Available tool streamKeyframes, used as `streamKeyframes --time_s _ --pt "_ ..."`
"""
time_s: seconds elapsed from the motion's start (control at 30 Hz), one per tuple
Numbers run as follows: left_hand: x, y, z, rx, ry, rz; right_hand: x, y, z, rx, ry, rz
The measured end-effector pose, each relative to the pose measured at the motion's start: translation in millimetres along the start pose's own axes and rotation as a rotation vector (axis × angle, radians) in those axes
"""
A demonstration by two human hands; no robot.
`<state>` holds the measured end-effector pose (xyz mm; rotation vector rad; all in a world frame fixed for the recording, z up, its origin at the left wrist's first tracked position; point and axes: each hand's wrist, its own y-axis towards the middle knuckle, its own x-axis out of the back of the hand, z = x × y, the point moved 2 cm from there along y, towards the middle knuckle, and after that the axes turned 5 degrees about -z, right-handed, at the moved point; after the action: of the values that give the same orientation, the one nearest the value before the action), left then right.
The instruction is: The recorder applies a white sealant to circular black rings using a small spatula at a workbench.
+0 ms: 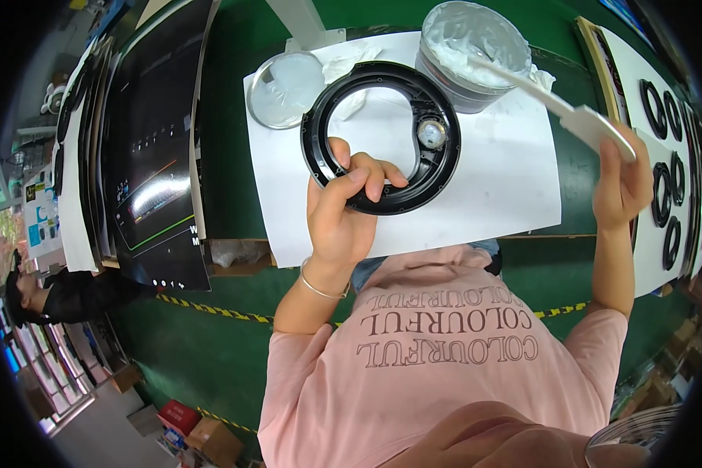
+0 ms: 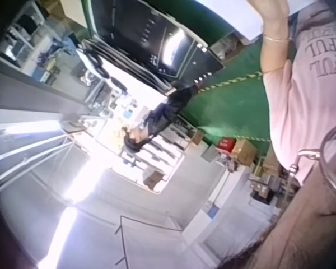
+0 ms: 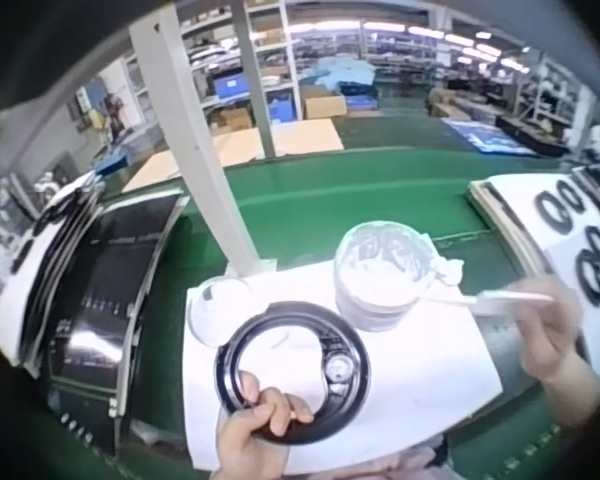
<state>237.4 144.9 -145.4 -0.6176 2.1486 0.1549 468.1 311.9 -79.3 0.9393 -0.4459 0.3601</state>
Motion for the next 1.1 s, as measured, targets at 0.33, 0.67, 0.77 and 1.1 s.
streamKeyframes --time_s 0.33,0.67,0.77,1.1 --pt "9.1 -2.3 -6.1 -0.045 0.001 -0.051 -6.0 -25.2 -18.3 0.64 -0.479 0.277" --pt "-0.7 -0.9 -2.4 -0.152 0.167 -0.012 19.1 -44.4 -27.9 -0.518 0.286 -0.383" --pt "-0.2 -3.7 -4.1 -0.166 0.181 -0.008 2.8 -28.5 -23.4 -0.906 0.563 -0.298" --pt "7.4 -8.3 -6.6 -0.189 0.167 -0.03 -36.0 -54.5 -79.9 -1.319 0.835 -0.322"
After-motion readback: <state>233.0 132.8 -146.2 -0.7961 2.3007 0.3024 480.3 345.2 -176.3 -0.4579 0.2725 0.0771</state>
